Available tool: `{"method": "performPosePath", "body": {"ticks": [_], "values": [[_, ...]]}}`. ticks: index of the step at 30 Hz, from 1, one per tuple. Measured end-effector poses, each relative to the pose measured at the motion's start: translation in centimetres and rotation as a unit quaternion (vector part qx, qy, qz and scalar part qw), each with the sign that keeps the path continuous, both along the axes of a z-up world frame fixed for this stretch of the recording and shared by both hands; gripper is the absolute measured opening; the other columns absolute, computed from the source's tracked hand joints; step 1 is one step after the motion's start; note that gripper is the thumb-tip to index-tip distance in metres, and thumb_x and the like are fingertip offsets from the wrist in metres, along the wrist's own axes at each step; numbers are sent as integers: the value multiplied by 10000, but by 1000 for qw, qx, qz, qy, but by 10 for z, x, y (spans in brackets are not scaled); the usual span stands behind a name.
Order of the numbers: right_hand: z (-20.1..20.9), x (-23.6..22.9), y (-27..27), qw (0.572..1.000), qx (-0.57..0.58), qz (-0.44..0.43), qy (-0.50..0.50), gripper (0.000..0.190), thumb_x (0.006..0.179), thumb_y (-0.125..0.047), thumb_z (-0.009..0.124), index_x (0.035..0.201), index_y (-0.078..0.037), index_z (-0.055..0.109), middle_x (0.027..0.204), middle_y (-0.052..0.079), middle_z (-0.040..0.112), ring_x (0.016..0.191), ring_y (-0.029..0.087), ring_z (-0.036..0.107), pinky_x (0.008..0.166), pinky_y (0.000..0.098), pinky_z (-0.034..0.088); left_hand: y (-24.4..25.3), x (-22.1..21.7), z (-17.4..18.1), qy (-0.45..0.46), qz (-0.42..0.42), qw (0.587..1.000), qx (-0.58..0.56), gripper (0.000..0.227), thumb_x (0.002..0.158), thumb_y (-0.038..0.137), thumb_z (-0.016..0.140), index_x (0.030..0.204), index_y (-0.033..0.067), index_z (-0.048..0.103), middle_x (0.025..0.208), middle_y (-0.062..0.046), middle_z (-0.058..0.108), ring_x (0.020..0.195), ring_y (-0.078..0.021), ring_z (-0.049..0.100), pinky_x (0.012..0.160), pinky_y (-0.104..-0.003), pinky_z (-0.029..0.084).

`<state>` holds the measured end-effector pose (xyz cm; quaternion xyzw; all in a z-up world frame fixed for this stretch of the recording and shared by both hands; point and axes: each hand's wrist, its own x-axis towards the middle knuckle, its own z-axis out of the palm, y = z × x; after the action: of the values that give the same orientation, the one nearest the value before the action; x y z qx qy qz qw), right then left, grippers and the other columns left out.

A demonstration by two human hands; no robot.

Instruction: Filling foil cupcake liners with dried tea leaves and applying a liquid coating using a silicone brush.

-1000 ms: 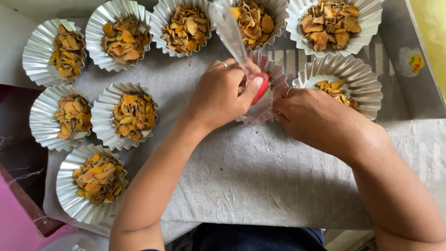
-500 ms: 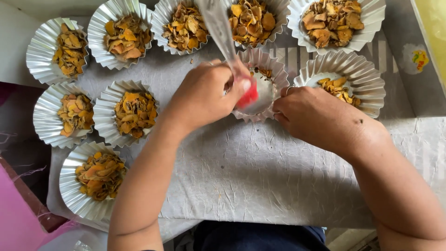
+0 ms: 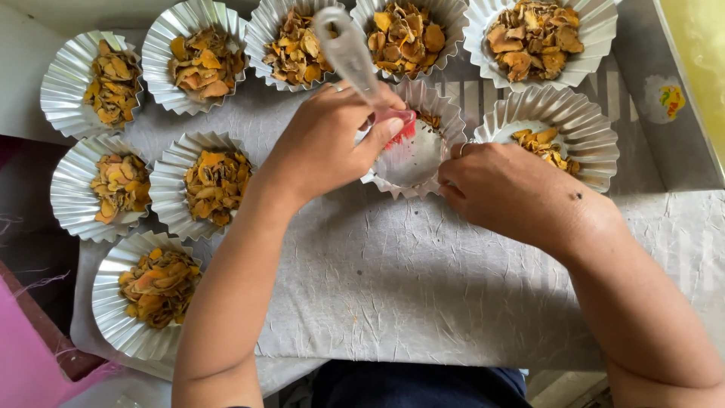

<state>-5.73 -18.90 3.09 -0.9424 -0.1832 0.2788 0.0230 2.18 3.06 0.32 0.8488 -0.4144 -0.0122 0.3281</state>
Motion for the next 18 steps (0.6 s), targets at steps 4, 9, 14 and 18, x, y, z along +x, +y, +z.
{"method": "performPosePath", "body": {"ticks": [4, 9, 14, 18], "values": [[13, 5, 1, 999, 14, -45, 15, 267, 1052, -277, 499, 938, -106, 670, 879, 40, 743, 710, 235, 727, 647, 426, 602, 12, -10, 24, 74, -15, 996, 57, 219, 1013, 223, 596, 1108, 64, 712, 1144, -74, 756, 1041, -275, 693, 1051, -577, 411], [6, 4, 6, 998, 41, -35, 14, 217, 1052, -229, 500, 991, -118, 677, 942, 28, 747, 705, 196, 733, 611, 379, 622, 5, 6, 2, 86, 12, 982, 170, 284, 1032, 260, 525, 1196, 116, 706, 1312, -95, 695, 1206, -330, 605, 1099, -606, 365], [10, 4, 3, 998, 26, -47, 28, 341, 1090, -221, 426, 851, -109, 642, 833, -13, 720, 613, 121, 658, 550, 310, 564, 7, 1, -5, -16, 1, 1000, 23, 208, 1007, 162, 628, 1154, 46, 718, 1197, -121, 757, 1106, -339, 703, 993, -532, 492], [8, 5, -4, 983, 141, -62, -98, 214, 1037, -177, 546, 1120, -35, 681, 1092, 111, 724, 748, 257, 757, 667, 396, 649, 17, -22, -2, 13, 26, 996, -83, 171, 1030, 64, 557, 1126, -28, 664, 1010, -147, 723, 832, -226, 669, 722, -338, 531]]}}
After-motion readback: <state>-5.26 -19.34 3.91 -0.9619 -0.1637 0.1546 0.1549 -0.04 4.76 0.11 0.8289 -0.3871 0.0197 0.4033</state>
